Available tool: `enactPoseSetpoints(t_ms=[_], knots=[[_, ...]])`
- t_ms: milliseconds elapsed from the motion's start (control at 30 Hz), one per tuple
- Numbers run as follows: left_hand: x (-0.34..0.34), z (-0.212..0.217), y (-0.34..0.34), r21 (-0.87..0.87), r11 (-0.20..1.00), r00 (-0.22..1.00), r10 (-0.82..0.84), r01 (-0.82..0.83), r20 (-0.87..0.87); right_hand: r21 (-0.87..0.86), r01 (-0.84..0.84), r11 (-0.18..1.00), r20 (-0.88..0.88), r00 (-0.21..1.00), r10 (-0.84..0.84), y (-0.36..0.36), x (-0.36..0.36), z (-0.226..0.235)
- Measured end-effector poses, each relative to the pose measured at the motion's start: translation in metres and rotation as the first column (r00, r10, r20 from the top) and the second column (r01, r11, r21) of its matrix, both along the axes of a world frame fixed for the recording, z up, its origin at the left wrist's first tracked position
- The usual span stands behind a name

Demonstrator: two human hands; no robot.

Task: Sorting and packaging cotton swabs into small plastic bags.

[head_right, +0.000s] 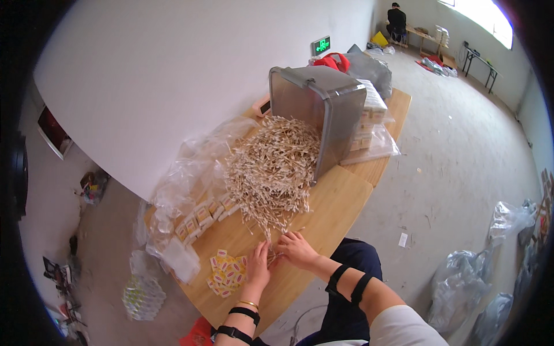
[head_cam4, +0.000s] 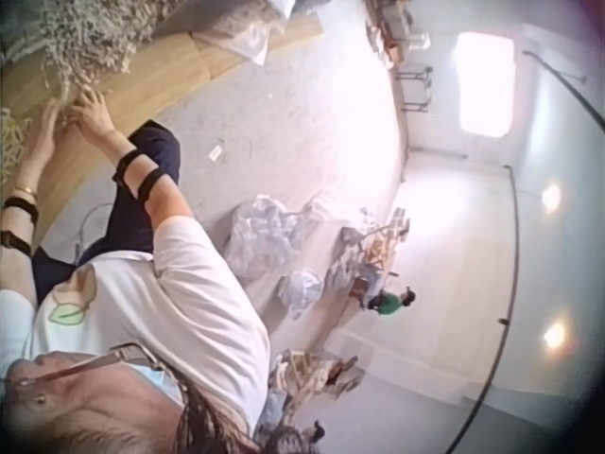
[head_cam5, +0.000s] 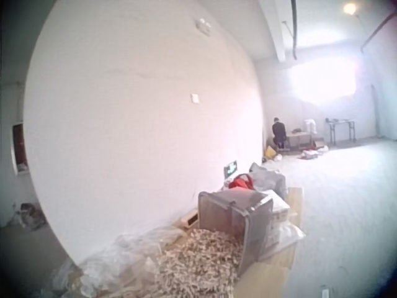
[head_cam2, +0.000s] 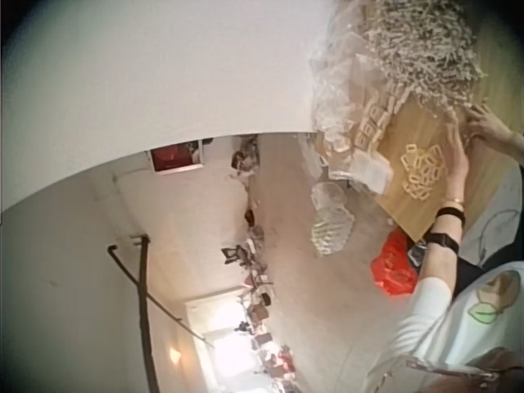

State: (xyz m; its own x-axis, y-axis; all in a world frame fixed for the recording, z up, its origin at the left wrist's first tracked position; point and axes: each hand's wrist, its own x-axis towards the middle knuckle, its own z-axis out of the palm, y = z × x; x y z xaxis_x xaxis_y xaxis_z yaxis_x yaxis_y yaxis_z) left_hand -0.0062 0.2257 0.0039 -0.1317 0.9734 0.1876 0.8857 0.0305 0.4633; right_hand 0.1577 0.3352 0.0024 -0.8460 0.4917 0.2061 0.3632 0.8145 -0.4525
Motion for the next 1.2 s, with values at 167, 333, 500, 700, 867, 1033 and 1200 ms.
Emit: enactPoseSetpoints(t_ms=[167,333,500,700,867,1033,1200], knots=[[-0.005,-0.034,-0.023,0.086,0.996,0.999,-0.039,0.04,-0.008,-0.068,0.002,0.998,0.008,1.0,-0.001,0.002,-0.001,0.004],[0.011,-0.028,-0.027,0.061,0.997,0.997,0.041,-0.045,0.065,-0.097,0.068,0.993,0.012,0.998,-0.067,0.019,0.002,0.004],[0.025,-0.023,-0.016,0.095,0.996,0.997,0.011,-0.004,-0.078,0.111,-0.199,0.974,0.094,0.978,0.189,0.042,-0.014,0.011],[0.027,-0.031,-0.027,0.015,1.0,0.995,0.028,-0.027,-0.098,0.041,-0.234,0.971,0.175,0.959,0.223,0.051,-0.007,0.025],[0.026,-0.034,-0.04,0.0,1.0,0.996,0.027,-0.027,-0.082,0.075,-0.231,0.97,0.151,0.964,0.218,0.052,0.007,0.016],[0.042,-0.015,-0.03,0.155,0.981,0.988,0.103,-0.121,0.117,0.118,-0.268,0.956,0.167,0.955,0.247,0.067,0.015,0.016],[0.042,-0.027,-0.021,0.155,0.978,0.99,0.134,-0.137,0.034,0.113,-0.34,0.934,0.151,0.935,0.322,0.077,0.003,0.024]])
